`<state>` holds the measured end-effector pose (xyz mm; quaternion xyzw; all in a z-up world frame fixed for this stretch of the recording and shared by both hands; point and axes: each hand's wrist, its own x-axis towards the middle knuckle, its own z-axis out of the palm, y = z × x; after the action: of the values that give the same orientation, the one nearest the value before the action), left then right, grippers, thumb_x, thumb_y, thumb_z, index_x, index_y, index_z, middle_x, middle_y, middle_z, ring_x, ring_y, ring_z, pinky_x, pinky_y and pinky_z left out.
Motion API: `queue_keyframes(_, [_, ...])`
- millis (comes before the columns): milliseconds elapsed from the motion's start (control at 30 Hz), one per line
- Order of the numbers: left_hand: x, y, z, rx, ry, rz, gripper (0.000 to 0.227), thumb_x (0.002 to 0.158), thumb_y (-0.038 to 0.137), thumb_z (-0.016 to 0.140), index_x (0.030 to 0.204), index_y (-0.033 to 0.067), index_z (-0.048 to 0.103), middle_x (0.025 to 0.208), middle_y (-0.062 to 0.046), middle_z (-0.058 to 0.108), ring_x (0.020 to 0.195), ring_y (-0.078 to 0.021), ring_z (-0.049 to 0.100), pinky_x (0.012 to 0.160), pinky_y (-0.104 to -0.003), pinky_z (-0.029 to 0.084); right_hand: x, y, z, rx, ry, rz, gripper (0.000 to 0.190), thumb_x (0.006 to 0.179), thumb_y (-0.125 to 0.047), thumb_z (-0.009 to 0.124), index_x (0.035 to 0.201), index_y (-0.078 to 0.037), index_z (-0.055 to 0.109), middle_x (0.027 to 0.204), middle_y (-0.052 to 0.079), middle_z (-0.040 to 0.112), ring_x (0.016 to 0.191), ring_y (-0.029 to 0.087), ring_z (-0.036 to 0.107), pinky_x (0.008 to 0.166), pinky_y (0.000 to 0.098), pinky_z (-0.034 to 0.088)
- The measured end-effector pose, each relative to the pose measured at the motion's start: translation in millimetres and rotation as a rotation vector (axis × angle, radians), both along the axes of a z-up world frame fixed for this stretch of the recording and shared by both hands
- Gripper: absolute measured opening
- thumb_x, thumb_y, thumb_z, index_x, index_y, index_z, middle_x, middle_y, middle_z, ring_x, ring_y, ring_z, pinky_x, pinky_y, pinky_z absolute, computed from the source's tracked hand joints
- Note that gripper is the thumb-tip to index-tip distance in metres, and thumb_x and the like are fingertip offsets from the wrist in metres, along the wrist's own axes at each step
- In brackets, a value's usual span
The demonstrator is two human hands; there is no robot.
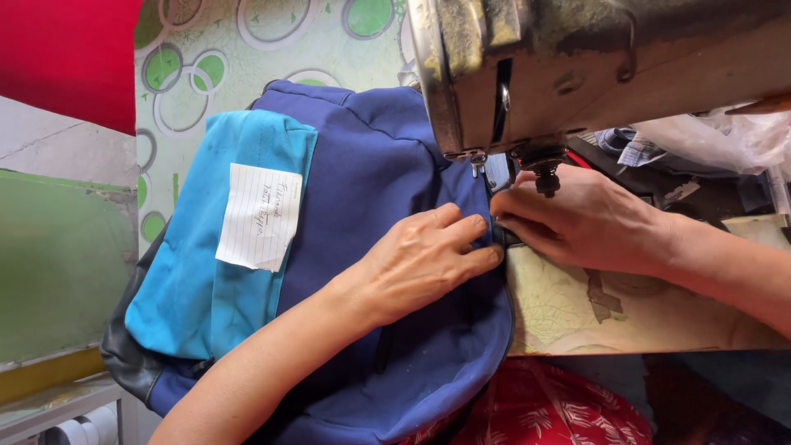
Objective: The person sews a blue backpack using a sewing machine. They align the fabric and guide it through the machine, then turn the backpack over and check the inside of a zippered compartment.
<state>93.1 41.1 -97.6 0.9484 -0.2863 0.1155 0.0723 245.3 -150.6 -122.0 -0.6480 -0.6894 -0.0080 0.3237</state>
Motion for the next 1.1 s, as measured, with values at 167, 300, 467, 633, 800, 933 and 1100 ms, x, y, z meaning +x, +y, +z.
queue_keyframes(167, [-2.1, -6.1, 10.8, 0.075, -0.060, -0.040, 0.021, 0.093, 0.003, 0.063, 0.103, 0.0217, 0.061, 0.099, -0.005, 0.053, 0.073, -0.0208, 0.049, 0.063, -0.034, 0.047, 2.6, 7.3, -14.6, -0.091, -0.194, -0.050, 0.006, 0.100, -0.014, 0.058, 0.102, -0.016, 0.053, 0.082, 0.002, 0.047, 0.057, 0.025, 0.049, 0.043, 0.0382, 0.038])
queue_keyframes(300, [-1.5, -5.4, 9.0, 0.048, -0.031, -0.043, 0.020, 0.092, 0.001, 0.062, 0.095, 0.0198, 0.058, 0.091, -0.005, 0.048, 0.071, -0.0219, 0.048, 0.059, -0.035, 0.045, 5.7, 9.4, -15.7, -0.042, -0.141, -0.005, 0.019, 0.095, -0.003, 0.057, 0.112, -0.009, 0.061, 0.113, 0.002, 0.057, 0.083, 0.024, 0.061, 0.066, 0.0394, 0.050])
queue_keyframes(467, [-4.4, -3.7, 5.2, -0.068, 0.057, 0.063, 0.009, 0.098, 0.008, 0.060, 0.102, 0.0154, 0.059, 0.087, -0.005, 0.048, 0.076, -0.0245, 0.050, 0.063, -0.038, 0.045, 8.6, 6.9, -9.3, -0.086, -0.059, 0.050, 0.021, 0.092, 0.004, 0.052, 0.109, -0.004, 0.062, 0.115, 0.002, 0.060, 0.081, 0.027, 0.060, 0.069, 0.0429, 0.049])
queue_keyframes(633, [-0.5, -8.6, 12.4, -0.046, 0.015, -0.033, 0.022, 0.096, 0.000, 0.060, 0.104, 0.0201, 0.063, 0.091, -0.007, 0.047, 0.073, -0.0240, 0.043, 0.068, -0.037, 0.045, 14.0, 8.0, -12.8, -0.179, 0.024, 0.036, 0.005, 0.101, -0.013, 0.056, 0.105, -0.011, 0.059, 0.107, -0.005, 0.061, 0.080, 0.024, 0.057, 0.070, 0.0414, 0.044])
queue_keyframes(800, [0.2, -14.6, 18.1, -0.084, 0.121, -0.042, 0.027, 0.089, -0.004, 0.065, 0.097, 0.0221, 0.061, 0.098, -0.009, 0.045, 0.080, -0.0287, 0.042, 0.067, -0.043, 0.044, 17.2, 8.2, -16.3, -0.053, -0.147, 0.041, 0.021, 0.089, 0.003, 0.061, 0.103, -0.011, 0.054, 0.096, 0.005, 0.052, 0.077, 0.027, 0.052, 0.064, 0.0425, 0.045])
queue_keyframes(933, [-2.2, -9.9, 21.6, -0.164, 0.197, -0.074, 0.008, 0.101, 0.004, 0.056, 0.102, 0.0108, 0.059, 0.093, -0.008, 0.049, 0.079, -0.0276, 0.043, 0.073, -0.041, 0.044, 19.1, 8.8, -18.7, -0.002, -0.112, 0.068, 0.016, 0.094, -0.001, 0.060, 0.105, -0.011, 0.056, 0.092, 0.004, 0.052, 0.078, 0.025, 0.053, 0.067, 0.0406, 0.045])
queue_keyframes(1100, [-12.2, -9.4, 34.7, -0.063, 0.202, 0.006, 0.022, 0.086, -0.005, 0.063, 0.097, 0.0126, 0.056, 0.081, -0.007, 0.043, 0.071, -0.0253, 0.042, 0.065, -0.039, 0.036, 20.3, 10.1, -15.6, 0.064, -0.169, 0.079, 0.013, 0.098, 0.003, 0.055, 0.104, -0.009, 0.057, 0.087, 0.004, 0.049, 0.074, 0.025, 0.050, 0.064, 0.0403, 0.043])
